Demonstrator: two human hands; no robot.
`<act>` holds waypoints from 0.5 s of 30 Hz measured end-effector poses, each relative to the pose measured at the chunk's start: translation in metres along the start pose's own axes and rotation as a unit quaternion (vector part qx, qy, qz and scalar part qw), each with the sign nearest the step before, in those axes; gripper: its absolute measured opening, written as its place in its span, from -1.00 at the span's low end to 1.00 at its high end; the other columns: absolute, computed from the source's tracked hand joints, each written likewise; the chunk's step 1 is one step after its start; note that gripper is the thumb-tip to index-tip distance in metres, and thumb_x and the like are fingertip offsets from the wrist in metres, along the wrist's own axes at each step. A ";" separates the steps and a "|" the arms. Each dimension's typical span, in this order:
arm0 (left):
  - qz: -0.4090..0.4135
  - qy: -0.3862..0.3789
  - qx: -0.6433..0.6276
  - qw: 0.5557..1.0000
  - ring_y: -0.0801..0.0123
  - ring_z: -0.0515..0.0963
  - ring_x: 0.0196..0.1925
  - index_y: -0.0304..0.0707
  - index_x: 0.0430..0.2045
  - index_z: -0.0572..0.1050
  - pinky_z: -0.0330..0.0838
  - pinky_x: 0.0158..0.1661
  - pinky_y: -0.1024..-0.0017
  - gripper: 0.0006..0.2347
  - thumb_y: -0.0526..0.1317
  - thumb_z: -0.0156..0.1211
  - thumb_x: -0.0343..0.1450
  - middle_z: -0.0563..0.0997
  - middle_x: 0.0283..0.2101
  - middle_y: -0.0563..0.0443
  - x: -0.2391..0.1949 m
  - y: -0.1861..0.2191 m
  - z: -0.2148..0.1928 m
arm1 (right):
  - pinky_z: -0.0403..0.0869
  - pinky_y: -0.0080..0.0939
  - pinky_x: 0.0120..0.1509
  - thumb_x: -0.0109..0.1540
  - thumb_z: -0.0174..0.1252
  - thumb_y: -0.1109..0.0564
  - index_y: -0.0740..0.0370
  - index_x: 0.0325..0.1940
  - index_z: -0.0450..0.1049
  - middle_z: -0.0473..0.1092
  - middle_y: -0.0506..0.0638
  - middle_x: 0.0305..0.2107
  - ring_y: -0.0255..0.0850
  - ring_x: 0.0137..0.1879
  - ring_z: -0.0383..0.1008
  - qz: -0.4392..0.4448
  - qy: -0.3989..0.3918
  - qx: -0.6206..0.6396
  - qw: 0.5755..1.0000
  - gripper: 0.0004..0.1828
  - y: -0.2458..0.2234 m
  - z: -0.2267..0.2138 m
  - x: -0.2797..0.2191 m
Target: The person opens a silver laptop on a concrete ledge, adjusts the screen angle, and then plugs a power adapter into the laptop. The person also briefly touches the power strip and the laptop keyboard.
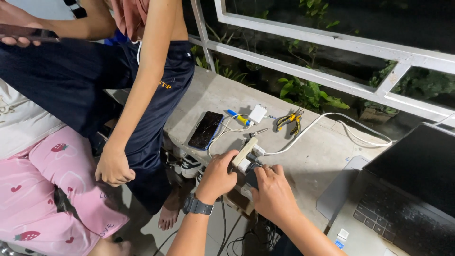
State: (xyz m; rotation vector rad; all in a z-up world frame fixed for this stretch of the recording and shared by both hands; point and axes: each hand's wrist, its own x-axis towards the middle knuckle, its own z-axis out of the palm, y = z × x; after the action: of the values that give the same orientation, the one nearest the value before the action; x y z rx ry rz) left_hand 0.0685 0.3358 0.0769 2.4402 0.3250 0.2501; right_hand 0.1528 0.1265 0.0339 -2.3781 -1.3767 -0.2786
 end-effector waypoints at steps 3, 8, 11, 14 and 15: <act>-0.015 -0.022 0.009 1.000 -0.17 0.56 0.26 -0.10 0.49 0.43 0.59 0.20 -0.06 -0.38 -0.41 0.04 0.40 0.73 0.25 -0.19 -0.004 0.010 -0.010 | 0.35 0.12 0.31 0.27 0.41 0.00 0.32 0.21 0.45 0.52 0.27 -0.07 0.25 0.09 0.41 0.008 -0.018 0.000 1.000 -0.47 0.001 0.004 -0.004; -0.088 -0.088 0.025 0.992 -0.08 0.64 -0.22 -0.06 0.70 0.20 0.56 -0.18 0.02 -0.33 -0.33 -0.01 0.52 0.68 0.08 -0.33 -0.014 0.040 -0.028 | 0.46 0.32 0.38 0.30 0.54 -0.05 0.17 0.54 0.39 0.32 0.31 0.51 0.32 0.36 0.36 0.058 -0.057 0.065 0.995 -0.20 0.001 -0.020 -0.010; -0.029 -0.004 -0.003 1.000 -0.23 0.41 0.58 -0.25 0.69 0.14 0.43 0.50 -0.09 -0.36 -0.32 0.04 0.58 0.41 0.57 -0.38 -0.027 0.027 -0.013 | 0.39 0.40 0.52 0.32 0.50 -0.20 0.17 0.61 0.42 0.28 0.32 0.60 0.30 0.59 0.27 0.087 -0.027 0.141 0.986 -0.14 0.008 -0.038 -0.022; -0.038 0.124 -0.022 0.991 0.00 0.68 0.34 -0.20 0.59 0.34 0.68 0.19 0.05 -0.46 -0.24 0.10 0.60 0.64 0.39 -0.22 -0.057 0.025 0.000 | 0.33 0.37 0.69 0.41 0.31 -0.11 0.07 0.57 0.50 0.38 0.12 0.59 0.16 0.70 0.29 0.193 0.000 0.201 0.960 -0.36 0.013 -0.094 -0.042; -0.038 0.121 -0.024 0.992 0.00 0.68 0.34 -0.20 0.59 0.34 0.68 0.19 0.05 -0.46 -0.24 0.10 0.60 0.64 0.39 -0.22 -0.070 0.024 0.007 | 0.33 0.37 0.69 0.41 0.31 -0.11 0.07 0.57 0.50 0.38 0.12 0.59 0.16 0.70 0.29 0.196 -0.001 0.200 0.960 -0.36 0.018 -0.103 -0.055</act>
State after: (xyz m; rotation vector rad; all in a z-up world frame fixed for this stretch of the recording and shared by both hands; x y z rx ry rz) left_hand 0.0080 0.2936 0.0802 2.3469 0.5107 0.5167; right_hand 0.1428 0.0323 0.1043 -2.2329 -0.8325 0.1045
